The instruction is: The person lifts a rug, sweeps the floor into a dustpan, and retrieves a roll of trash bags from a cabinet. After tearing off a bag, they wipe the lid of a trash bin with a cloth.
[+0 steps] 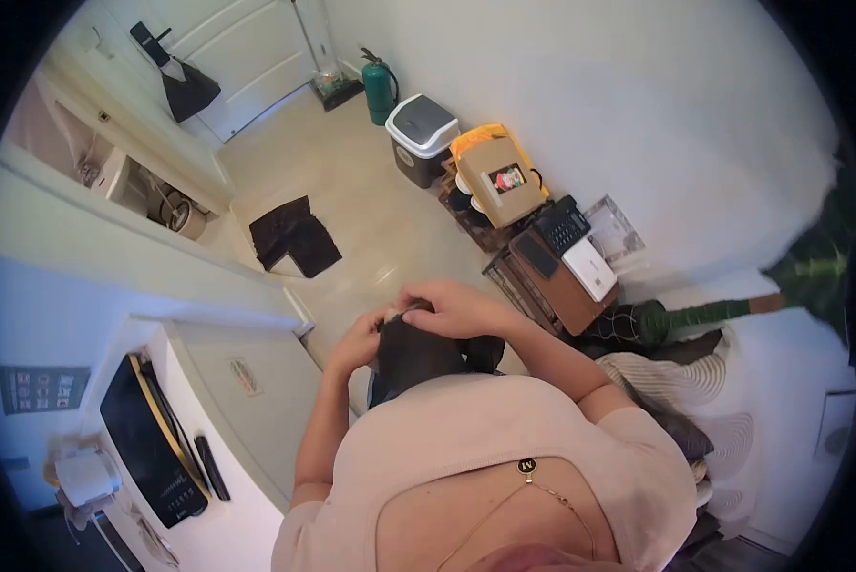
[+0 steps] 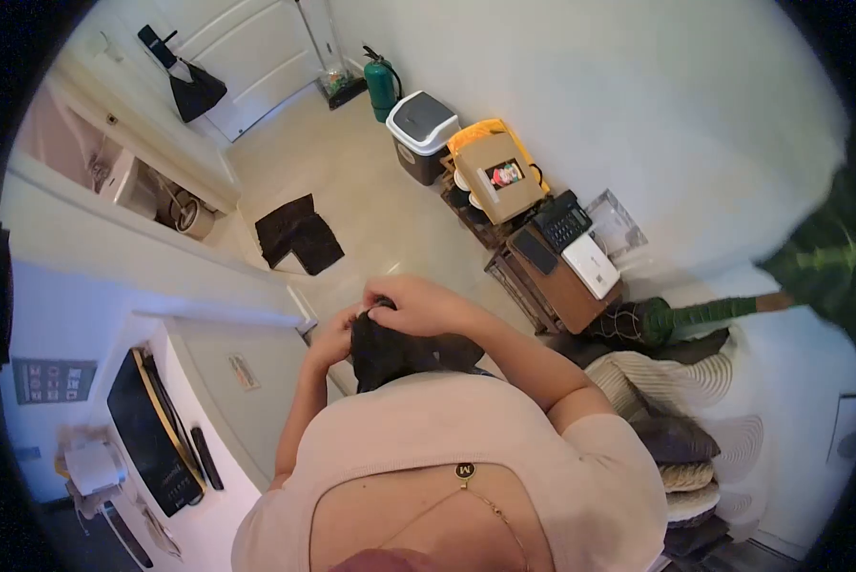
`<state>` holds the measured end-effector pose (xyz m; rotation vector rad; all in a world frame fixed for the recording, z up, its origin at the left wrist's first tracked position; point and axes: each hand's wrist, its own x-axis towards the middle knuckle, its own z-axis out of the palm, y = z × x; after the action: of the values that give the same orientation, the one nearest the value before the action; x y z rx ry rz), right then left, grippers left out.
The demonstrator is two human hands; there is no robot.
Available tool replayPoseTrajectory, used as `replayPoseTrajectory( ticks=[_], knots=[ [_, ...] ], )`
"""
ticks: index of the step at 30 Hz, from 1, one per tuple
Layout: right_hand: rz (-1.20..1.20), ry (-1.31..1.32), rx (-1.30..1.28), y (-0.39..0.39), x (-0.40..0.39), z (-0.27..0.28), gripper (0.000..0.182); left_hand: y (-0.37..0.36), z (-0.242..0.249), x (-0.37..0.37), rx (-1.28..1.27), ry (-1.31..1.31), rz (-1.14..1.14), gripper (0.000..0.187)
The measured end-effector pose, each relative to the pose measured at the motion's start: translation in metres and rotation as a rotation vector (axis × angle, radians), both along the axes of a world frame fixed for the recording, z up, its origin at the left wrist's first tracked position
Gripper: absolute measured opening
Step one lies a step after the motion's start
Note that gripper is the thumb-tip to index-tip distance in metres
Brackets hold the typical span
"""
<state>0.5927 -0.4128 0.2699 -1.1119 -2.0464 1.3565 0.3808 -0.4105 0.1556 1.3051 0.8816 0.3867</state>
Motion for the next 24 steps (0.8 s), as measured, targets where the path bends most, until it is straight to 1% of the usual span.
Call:
replayPoseTrajectory(
  ticks=[2, 3, 5, 6, 7, 8, 9, 10, 11, 12, 14, 15, 16, 17, 19, 21, 23, 24],
  knots=[
    [-0.172, 0.009, 0.180, 0.046, 0.008, -0.014, 0.026, 0.035, -0.011, -0.002, -0.112, 0.083, 0.158, 0.033],
    [-0.265, 0.015, 0.273, 0.070, 0.011, -0.023, 0.028, 0.058, -0.017, -0.005, -0.031, 0.089, 0.274, 0.032],
    [-0.290, -0.201, 0.135, 0.132, 0.040, -0.047, 0.030, 0.102, -0.025, -0.014, 0.120, 0.109, 0.484, 0.032],
    [-0.301, -0.261, 0.068, 0.162, 0.058, -0.060, 0.028, 0.129, -0.022, -0.019, 0.045, 0.068, 0.577, 0.034],
    [-0.354, -0.226, 0.014, 0.194, 0.079, -0.090, 0.024, 0.156, -0.015, -0.025, -0.032, 0.030, 0.667, 0.035],
    [-0.447, -0.318, 0.164, 0.219, 0.099, -0.106, 0.021, 0.183, -0.011, -0.031, -0.114, -0.009, 0.759, 0.037],
    [-0.568, -0.410, 0.165, 0.240, 0.122, -0.121, 0.021, 0.213, -0.021, -0.043, -0.030, 0.098, 0.800, 0.037],
    [-0.641, -0.505, 0.093, 0.264, 0.150, -0.138, 0.023, 0.243, -0.015, -0.048, -0.027, 0.044, 0.757, 0.037],
    [-0.733, -0.615, 0.057, 0.281, 0.171, -0.135, 0.026, 0.268, -0.004, -0.049, -0.031, -0.005, 0.711, 0.037],
    [-0.826, -0.638, 0.063, 0.295, 0.189, -0.136, 0.026, 0.291, 0.005, -0.047, -0.037, -0.052, 0.665, 0.037],
    [-0.995, -0.653, 0.056, 0.322, 0.225, -0.140, 0.030, 0.340, 0.012, -0.040, -0.051, 0.018, 0.598, 0.035],
    [-1.025, -0.650, 0.176, 0.335, 0.242, -0.146, 0.026, 0.364, 0.014, -0.035, -0.054, 0.055, 0.567, 0.035],
    [-1.086, -0.666, 0.208, 0.349, 0.253, -0.150, 0.025, 0.387, 0.014, -0.028, -0.023, 0.061, 0.524, 0.035],
    [-1.156, -0.682, 0.231, 0.381, 0.269, -0.162, 0.025, 0.433, 0.008, -0.011, 0.007, 0.072, 0.471, 0.035],
    [-1.237, -0.696, 0.292, 0.407, 0.286, -0.181, 0.026, 0.468, 0.004, 0.010, 0.020, 0.077, 0.400, 0.034],
    [-1.314, -0.671, 0.363, 0.439, 0.300, -0.198, 0.028, 0.500, -0.001, 0.028, -0.047, 0.083, 0.360, 0.034],
    [-1.350, -0.733, 0.324, 0.456, 0.309, -0.222, 0.029, 0.532, 0.005, 0.043, -0.139, 0.119, 0.317, 0.034],
    [-1.363, -0.767, 0.308, 0.463, 0.314, -0.234, 0.029, 0.550, 0.003, 0.050, -0.125, 0.153, 0.265, 0.034]
  ],
)
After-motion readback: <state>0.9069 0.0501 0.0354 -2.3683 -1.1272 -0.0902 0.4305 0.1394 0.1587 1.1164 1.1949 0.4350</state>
